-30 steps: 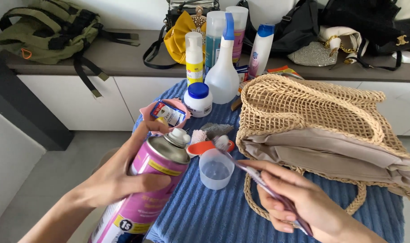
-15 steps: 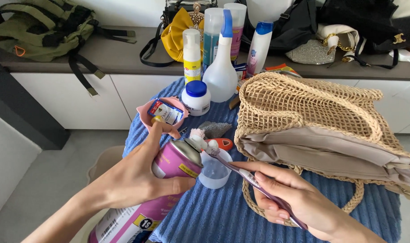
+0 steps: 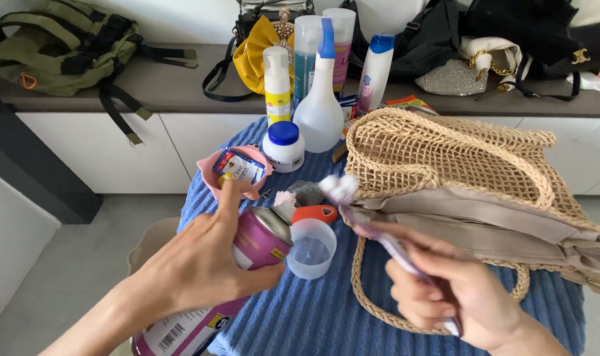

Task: The person scrubs the interior lining of a woven handbag with a toothbrush. They apply foam from a pink aerosol can onto the toothbrush and continue scrubbing the fabric lining and zipper area. The person repeatedly applies foam and scrubs different sections of the bag's interior.

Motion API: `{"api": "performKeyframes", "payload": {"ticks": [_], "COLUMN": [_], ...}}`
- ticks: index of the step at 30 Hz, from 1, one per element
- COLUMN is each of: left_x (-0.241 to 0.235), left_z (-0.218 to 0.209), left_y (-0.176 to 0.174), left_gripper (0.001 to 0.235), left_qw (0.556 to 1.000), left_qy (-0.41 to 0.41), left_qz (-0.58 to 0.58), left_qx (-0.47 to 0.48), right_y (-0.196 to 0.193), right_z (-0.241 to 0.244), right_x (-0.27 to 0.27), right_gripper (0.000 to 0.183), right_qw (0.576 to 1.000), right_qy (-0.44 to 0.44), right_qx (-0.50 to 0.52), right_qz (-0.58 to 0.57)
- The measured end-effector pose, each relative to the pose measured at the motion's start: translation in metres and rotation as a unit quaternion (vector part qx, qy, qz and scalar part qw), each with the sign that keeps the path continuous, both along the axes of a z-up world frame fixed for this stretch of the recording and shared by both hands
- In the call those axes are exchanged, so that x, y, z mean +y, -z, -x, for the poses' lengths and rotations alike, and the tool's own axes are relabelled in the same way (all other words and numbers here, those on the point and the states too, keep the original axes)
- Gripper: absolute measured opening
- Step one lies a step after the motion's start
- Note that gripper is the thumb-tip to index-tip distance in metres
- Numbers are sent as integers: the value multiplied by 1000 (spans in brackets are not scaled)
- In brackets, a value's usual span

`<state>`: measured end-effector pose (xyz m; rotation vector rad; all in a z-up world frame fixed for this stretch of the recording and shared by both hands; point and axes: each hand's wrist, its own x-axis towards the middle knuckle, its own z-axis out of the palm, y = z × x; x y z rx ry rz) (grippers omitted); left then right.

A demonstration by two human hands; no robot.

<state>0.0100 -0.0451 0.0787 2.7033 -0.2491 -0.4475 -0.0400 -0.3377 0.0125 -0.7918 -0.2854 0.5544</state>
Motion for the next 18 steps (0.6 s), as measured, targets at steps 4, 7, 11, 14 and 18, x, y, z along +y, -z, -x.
{"api": "performKeyframes", "payload": {"ticks": [4,7,11,14,18], "left_x": [16,40,91,90,70], "left_z": [-11,-33,-132,-202,-261], "left_y": [-20,-44,-39,-28,6], "left_gripper": [82,74,90,92,64], "left_qw": [997,967,796,758,773], "left_qy": [2,-190,-33,-15,-37], "left_qz": [65,109,165,227,406], "left_qx": [-41,-130,-581,-611,-486], "right_y": [4,8,19,29,42], "right_z": [1,3,1,1,-6], "right_x": [-21,-32,-33,-38,-46], "right_gripper": [51,52,52,52,53], "right_qw": [998,993,987,987,985], "right_qy": [32,101,140,127,79], "right_qx": [-23,-35,-25,-54,-104], "right_qz": [-52,-50,-80,-87,-112]}}
